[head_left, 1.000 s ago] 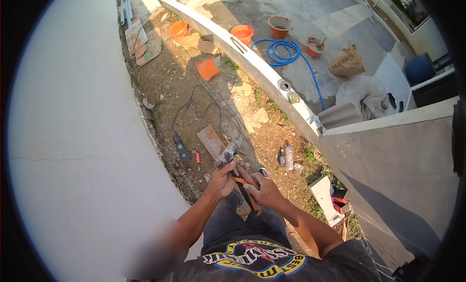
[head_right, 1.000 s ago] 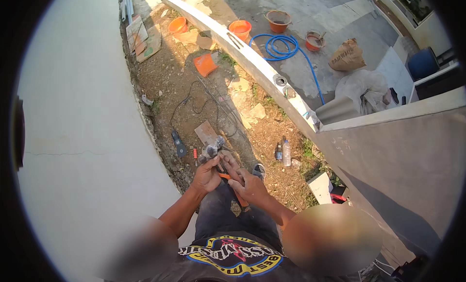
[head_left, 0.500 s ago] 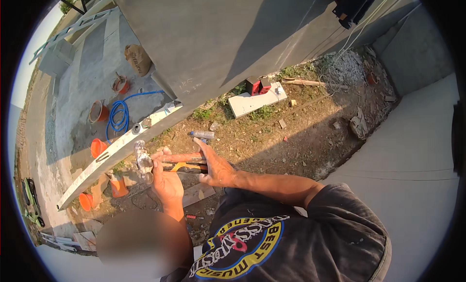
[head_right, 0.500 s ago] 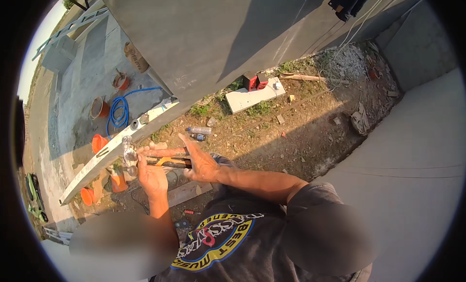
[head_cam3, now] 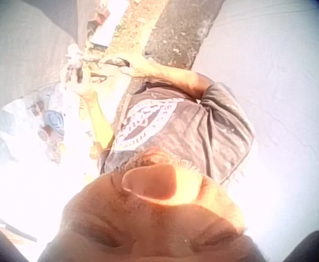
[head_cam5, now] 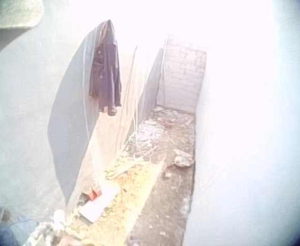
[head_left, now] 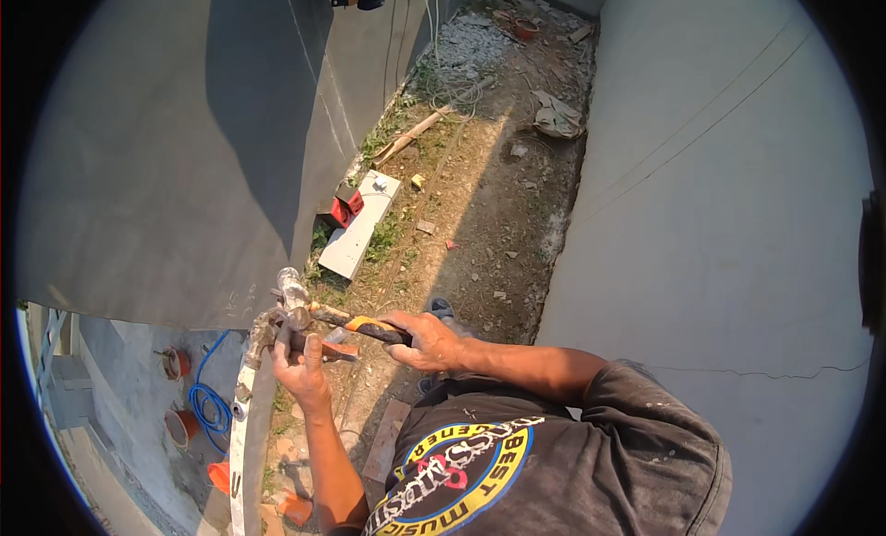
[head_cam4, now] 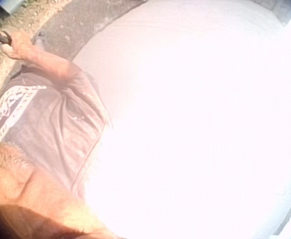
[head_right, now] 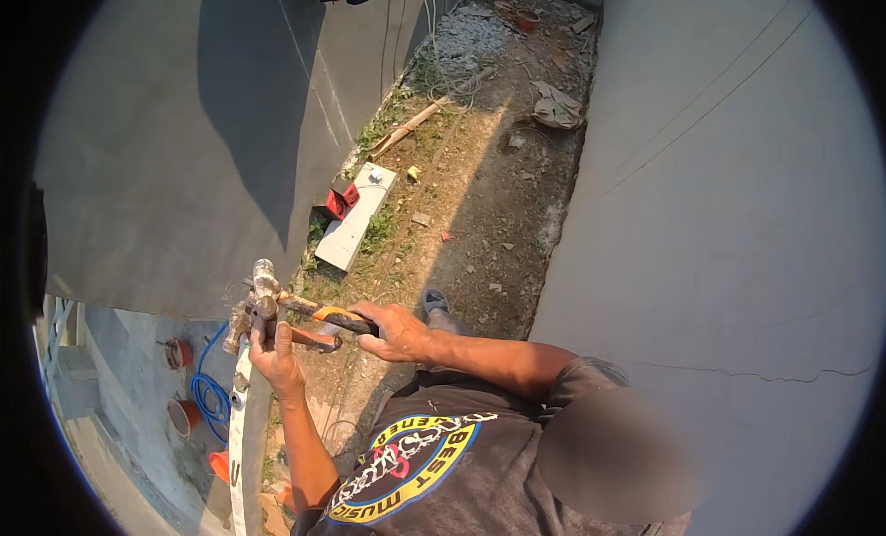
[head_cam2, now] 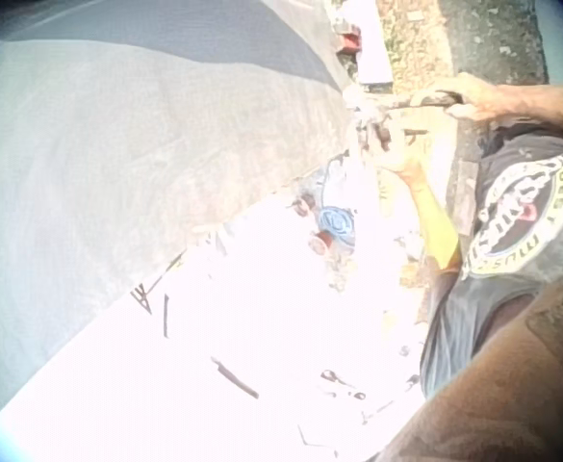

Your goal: Clean and repair a water valve using a hammer and pliers in an outdoor renovation area.

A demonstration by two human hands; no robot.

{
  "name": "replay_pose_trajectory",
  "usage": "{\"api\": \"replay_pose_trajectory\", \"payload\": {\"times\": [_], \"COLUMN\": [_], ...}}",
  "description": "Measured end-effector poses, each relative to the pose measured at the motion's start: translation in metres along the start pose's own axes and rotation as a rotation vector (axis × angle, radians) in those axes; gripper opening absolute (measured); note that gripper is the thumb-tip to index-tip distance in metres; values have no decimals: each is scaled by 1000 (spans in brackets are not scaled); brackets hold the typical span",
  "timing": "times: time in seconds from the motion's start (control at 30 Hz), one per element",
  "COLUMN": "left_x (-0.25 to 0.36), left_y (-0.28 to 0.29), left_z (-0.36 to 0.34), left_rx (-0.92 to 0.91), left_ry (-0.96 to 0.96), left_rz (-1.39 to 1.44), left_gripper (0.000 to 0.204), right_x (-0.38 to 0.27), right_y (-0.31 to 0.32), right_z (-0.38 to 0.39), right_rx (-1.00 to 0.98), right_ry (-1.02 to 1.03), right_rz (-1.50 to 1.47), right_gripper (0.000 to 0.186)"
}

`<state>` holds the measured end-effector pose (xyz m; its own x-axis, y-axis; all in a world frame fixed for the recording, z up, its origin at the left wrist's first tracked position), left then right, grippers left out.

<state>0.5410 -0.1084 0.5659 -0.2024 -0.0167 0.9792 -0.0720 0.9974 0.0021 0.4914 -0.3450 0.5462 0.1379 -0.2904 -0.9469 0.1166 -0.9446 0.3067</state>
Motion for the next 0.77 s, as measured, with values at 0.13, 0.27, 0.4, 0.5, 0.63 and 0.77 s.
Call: {"api": "replay_pose_trajectory", "payload": {"times": [0.13,0.27,0.4,0.5,0.63,0.77], "left_x": [-22,-68,-159,-210,-273,-208], "left_y": [-29,-80,-68,-83,-50,-166], "left_z": [-47,-81,-93,-82,-79,-95], "left_rx": [-87,-244,-322,-392,-388,-542], "left_ry": [158,318,235,550,674,977], "left_rz": [-122,-201,-413,-446,-571,-639], "left_gripper": [30,55,74,81,93,103], "right_x": [20,57,67,78,30,32], "right_y": [83,173,240,300,359,442], "right_z": [-8,-37,-58,-66,-122,-118], "right_rx": [272,455,517,589,693,778], "right_ry": [-105,-269,-298,-65,351,365], "right_rz": [122,368,435,569,906,1128], "right_gripper": [36,32,32,35,29,29]}}
Point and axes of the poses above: each hand's wrist, its own z-axis away from the middle knuckle, its own y-axis out of the back of the hand, x = y × z, the point moved 5 cm from there along -z, towards the middle knuckle, and after that the axes turned 3 degrees about x, right-handed, at the moved point
